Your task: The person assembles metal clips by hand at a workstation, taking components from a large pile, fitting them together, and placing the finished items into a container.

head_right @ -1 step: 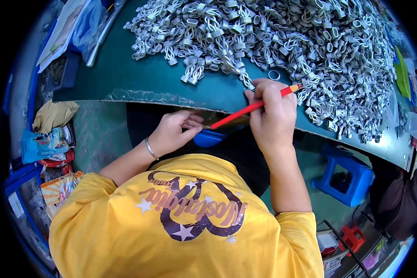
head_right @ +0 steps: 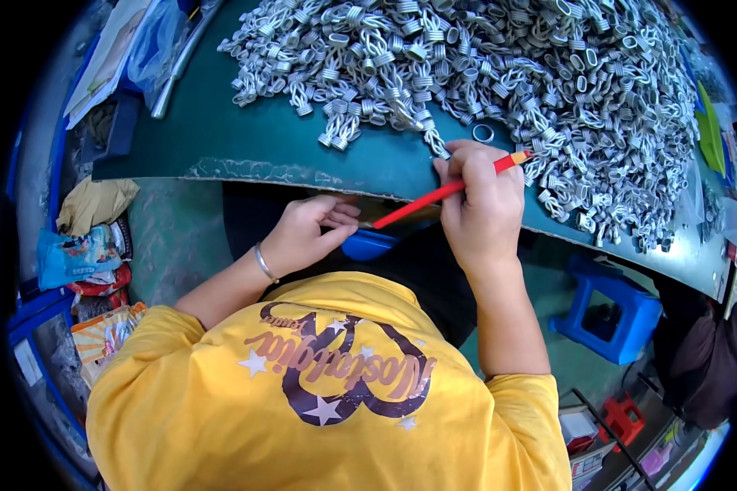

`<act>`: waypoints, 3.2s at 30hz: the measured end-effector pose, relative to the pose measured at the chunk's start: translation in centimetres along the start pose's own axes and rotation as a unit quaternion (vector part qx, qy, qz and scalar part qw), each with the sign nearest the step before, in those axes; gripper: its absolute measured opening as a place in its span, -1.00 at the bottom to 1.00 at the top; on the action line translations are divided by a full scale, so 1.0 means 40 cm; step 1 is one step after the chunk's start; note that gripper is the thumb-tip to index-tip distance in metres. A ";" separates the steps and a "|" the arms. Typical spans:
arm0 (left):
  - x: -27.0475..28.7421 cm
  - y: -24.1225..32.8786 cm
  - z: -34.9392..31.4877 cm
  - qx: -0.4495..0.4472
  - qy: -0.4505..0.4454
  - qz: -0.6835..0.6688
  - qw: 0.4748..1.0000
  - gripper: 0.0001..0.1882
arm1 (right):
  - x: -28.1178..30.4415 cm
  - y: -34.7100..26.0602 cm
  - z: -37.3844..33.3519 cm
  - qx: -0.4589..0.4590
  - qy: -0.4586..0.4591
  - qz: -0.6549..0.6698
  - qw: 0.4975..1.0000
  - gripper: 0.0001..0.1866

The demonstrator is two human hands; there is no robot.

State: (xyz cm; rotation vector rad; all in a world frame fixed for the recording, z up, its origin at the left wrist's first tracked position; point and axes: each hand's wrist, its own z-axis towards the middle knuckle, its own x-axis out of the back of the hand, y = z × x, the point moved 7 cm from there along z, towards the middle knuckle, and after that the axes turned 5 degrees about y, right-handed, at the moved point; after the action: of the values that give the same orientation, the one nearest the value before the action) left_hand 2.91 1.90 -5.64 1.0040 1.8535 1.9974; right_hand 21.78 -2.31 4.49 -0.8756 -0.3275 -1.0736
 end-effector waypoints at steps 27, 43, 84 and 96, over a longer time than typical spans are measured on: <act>0.034 0.194 0.041 -0.128 0.015 -0.198 0.972 -0.73 | 0.002 -0.027 -0.084 -0.155 0.014 0.478 0.864 -0.65; 0.038 0.184 0.036 -0.111 0.052 -0.241 0.963 -0.74 | -0.006 -0.041 -0.098 -0.136 -0.004 0.411 0.901 -0.61; 0.040 0.211 0.071 -0.083 0.018 -0.295 0.952 -0.71 | -0.024 -0.029 -0.039 -0.134 -0.019 0.432 0.892 -0.67; 0.013 0.187 0.061 -0.003 -0.018 -0.392 0.920 -0.72 | 0.028 -0.061 -0.020 -0.051 0.074 0.420 0.903 -0.55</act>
State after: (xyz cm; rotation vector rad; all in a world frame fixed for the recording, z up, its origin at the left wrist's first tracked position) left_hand 6.07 2.89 1.50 0.2020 1.8141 1.4682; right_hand 20.05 -4.10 5.80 -0.8923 0.2379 -0.3428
